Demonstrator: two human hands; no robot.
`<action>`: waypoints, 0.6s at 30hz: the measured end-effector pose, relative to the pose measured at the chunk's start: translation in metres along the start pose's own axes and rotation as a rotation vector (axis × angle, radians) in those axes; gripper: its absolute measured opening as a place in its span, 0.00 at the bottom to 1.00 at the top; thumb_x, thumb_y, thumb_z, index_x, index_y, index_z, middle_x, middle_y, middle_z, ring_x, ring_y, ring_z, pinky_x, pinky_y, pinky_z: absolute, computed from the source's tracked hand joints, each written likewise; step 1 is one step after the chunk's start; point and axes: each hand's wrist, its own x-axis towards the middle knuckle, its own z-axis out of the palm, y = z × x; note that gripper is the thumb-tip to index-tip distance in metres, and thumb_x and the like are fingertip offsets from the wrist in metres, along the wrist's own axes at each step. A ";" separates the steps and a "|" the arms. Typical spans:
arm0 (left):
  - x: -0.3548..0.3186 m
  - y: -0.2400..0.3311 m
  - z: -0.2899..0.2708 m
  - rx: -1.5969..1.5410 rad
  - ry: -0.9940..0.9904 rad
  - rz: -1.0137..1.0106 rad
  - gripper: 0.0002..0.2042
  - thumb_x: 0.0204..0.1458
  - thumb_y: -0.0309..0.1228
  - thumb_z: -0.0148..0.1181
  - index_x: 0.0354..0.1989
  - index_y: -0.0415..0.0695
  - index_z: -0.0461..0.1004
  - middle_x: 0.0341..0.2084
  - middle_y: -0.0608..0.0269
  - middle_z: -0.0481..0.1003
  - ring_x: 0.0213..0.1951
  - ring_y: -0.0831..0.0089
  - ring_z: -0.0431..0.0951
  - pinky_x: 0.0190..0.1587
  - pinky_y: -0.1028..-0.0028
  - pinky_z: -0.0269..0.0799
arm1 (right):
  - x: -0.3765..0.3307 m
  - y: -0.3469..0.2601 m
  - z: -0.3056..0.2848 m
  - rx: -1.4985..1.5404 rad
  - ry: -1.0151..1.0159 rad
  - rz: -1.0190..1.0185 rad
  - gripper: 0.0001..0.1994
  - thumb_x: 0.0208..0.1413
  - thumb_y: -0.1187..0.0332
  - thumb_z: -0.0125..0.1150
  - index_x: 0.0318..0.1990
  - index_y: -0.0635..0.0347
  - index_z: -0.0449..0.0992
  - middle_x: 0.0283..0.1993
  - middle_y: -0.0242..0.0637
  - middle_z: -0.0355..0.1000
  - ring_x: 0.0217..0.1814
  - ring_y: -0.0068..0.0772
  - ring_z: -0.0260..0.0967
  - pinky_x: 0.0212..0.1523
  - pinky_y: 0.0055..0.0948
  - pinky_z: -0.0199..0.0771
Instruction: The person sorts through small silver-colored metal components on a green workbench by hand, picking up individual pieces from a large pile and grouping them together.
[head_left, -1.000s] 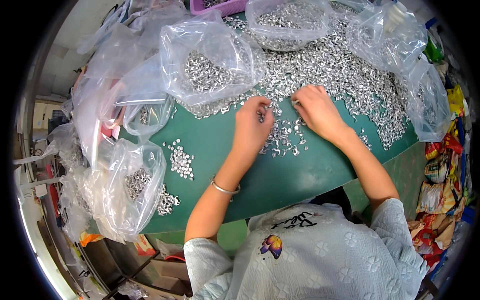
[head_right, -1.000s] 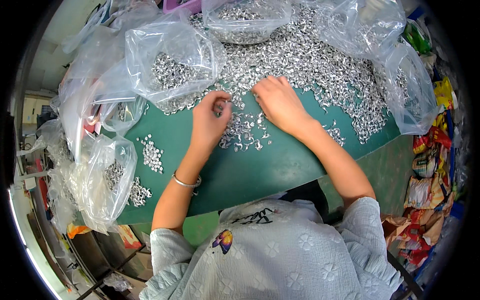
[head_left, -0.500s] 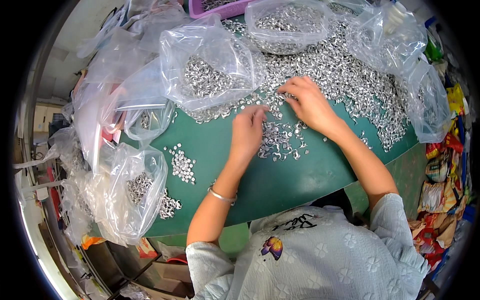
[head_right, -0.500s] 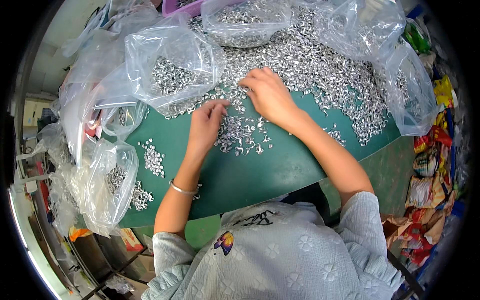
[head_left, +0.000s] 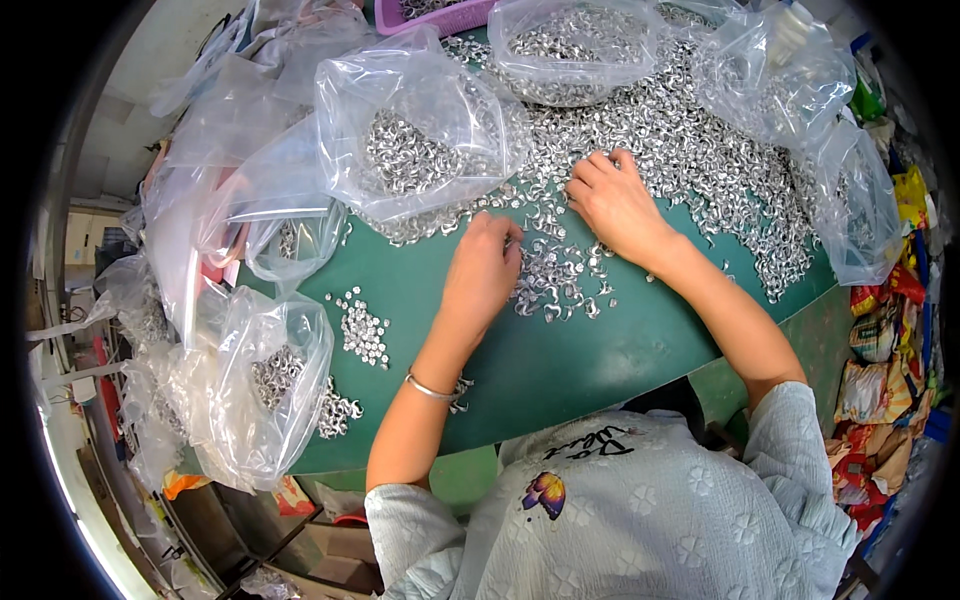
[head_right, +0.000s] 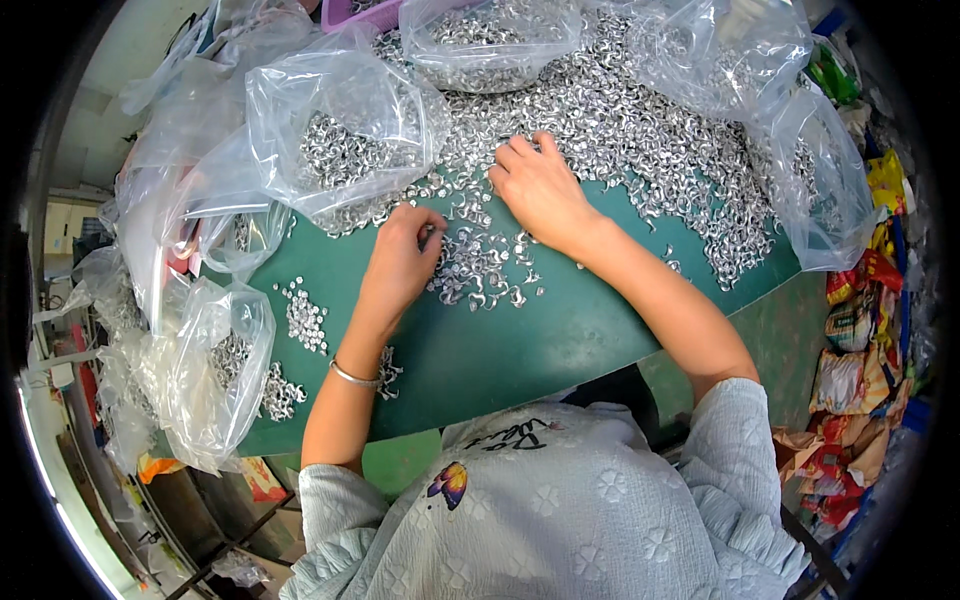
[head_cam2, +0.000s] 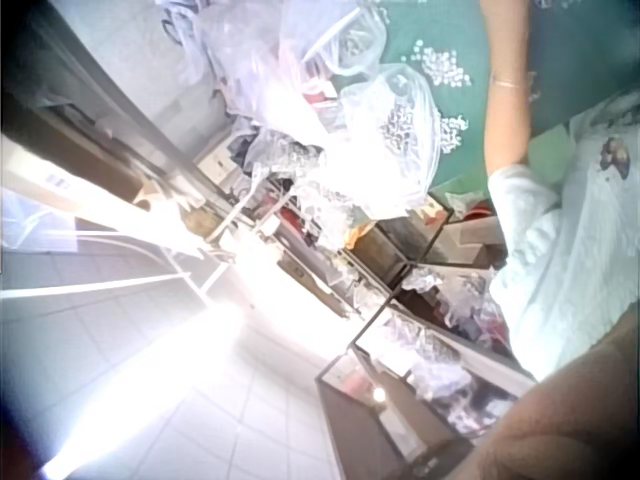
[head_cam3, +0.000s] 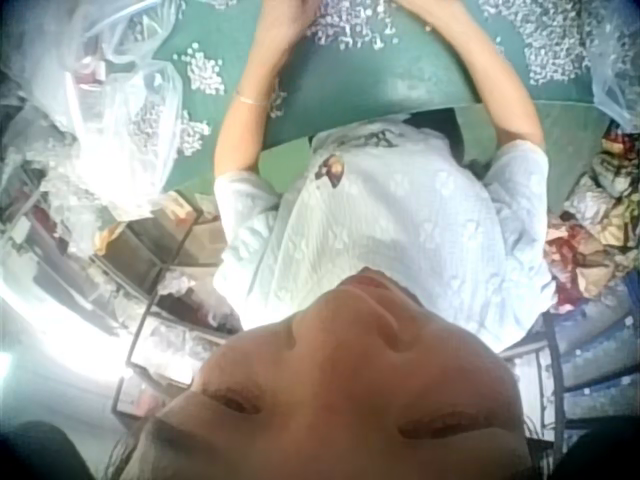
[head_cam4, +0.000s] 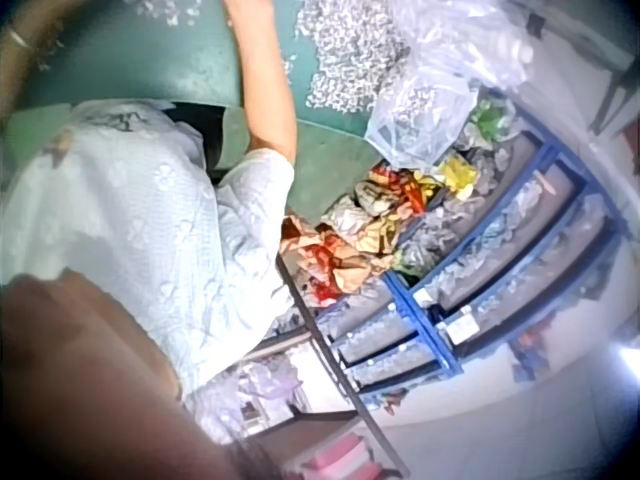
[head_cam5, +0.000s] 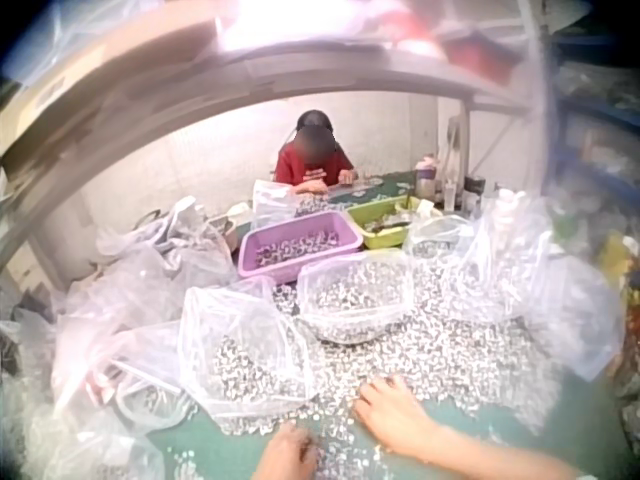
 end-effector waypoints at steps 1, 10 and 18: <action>-0.002 -0.001 -0.003 -0.021 -0.027 0.013 0.08 0.47 0.21 0.59 0.36 0.38 0.74 0.24 0.57 0.66 0.27 0.65 0.68 0.32 0.68 0.66 | 0.000 0.000 -0.001 0.003 0.006 -0.013 0.03 0.49 0.71 0.58 0.30 0.58 0.75 0.35 0.33 0.68 0.48 0.35 0.63 0.52 0.39 0.58; 0.021 0.013 0.021 0.052 0.127 0.169 0.10 0.49 0.25 0.62 0.40 0.37 0.74 0.29 0.53 0.68 0.31 0.58 0.71 0.36 0.64 0.67 | -0.024 0.021 -0.030 1.463 -0.059 0.670 0.07 0.62 0.72 0.50 0.44 0.63 0.72 0.34 0.35 0.74 0.29 0.21 0.69 0.31 0.21 0.69; 0.002 0.016 0.015 0.058 -0.021 0.163 0.10 0.50 0.24 0.60 0.41 0.38 0.74 0.30 0.52 0.68 0.31 0.58 0.71 0.35 0.64 0.67 | -0.037 0.023 -0.046 1.393 -0.301 0.717 0.13 0.59 0.74 0.51 0.52 0.65 0.67 0.30 0.33 0.74 0.19 0.16 0.64 0.18 0.18 0.61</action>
